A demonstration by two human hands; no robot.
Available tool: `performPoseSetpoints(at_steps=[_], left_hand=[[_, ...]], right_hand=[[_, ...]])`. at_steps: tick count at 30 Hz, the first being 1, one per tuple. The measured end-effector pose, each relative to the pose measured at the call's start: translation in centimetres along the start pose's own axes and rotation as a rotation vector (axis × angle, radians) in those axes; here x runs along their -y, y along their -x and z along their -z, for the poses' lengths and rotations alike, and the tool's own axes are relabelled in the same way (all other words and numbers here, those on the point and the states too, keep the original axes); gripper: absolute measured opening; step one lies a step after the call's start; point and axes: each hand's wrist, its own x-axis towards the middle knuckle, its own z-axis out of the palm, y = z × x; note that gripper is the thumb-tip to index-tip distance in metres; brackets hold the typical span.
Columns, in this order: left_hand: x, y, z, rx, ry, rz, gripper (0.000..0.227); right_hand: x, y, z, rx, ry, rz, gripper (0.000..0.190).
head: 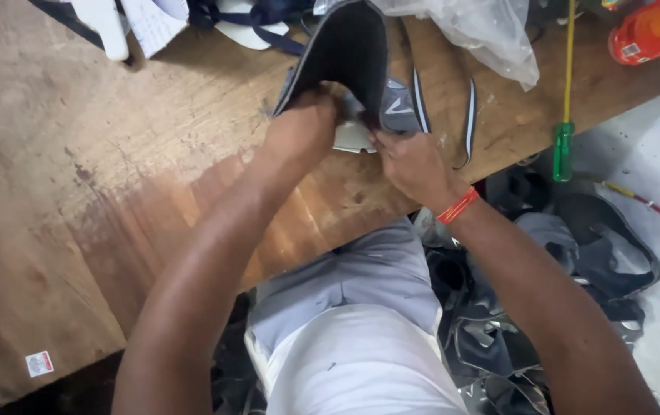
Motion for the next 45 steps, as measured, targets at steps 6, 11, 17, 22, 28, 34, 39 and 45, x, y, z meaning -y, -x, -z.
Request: performPoseSetpoints(at_steps=[6,11,17,22,28,34,39,45], left_hand=[[-1.9,4.4,1.2,0.045,-0.071,-0.049,0.031],[-1.3,5.3,-0.6,-0.005,-0.010,-0.004,0.032],[-3.6,4.2,2.2,0.059,0.187,0.203,0.057],[-1.1,3.1,-4.7,-0.091,-0.108,0.229,0.066],[-3.9,0.6,-3.4,-0.268,-0.182,0.181,0.080],[-4.1,-0.6,-3.9,-0.510,-0.187,0.136,0.061],[-4.2,-1.4,-4.3,-0.310,0.328,0.615,0.016],[0.5,1.0,-5.4,-0.166,-0.446,-0.154,0.024]], right_hand=[[-0.5,1.1,-3.1,0.082,0.432,0.112,0.044],[1.4,-0.4,-2.3,0.135,0.402,-0.259,0.021],[1.7,-1.1,-2.1,-0.140,0.188,-0.074,0.021],[2.6,-2.3,0.4,-0.130,0.048,-0.213,0.032],[3.3,-1.8,1.3,-0.284,-0.200,-0.232,0.036],[2.9,-0.9,0.7,-0.341,-0.202,-0.235,0.033],[1.9,-0.3,-0.7,-0.268,-0.155,-0.326,0.033],[2.9,-1.4,0.4,0.025,0.123,-0.276,0.055]])
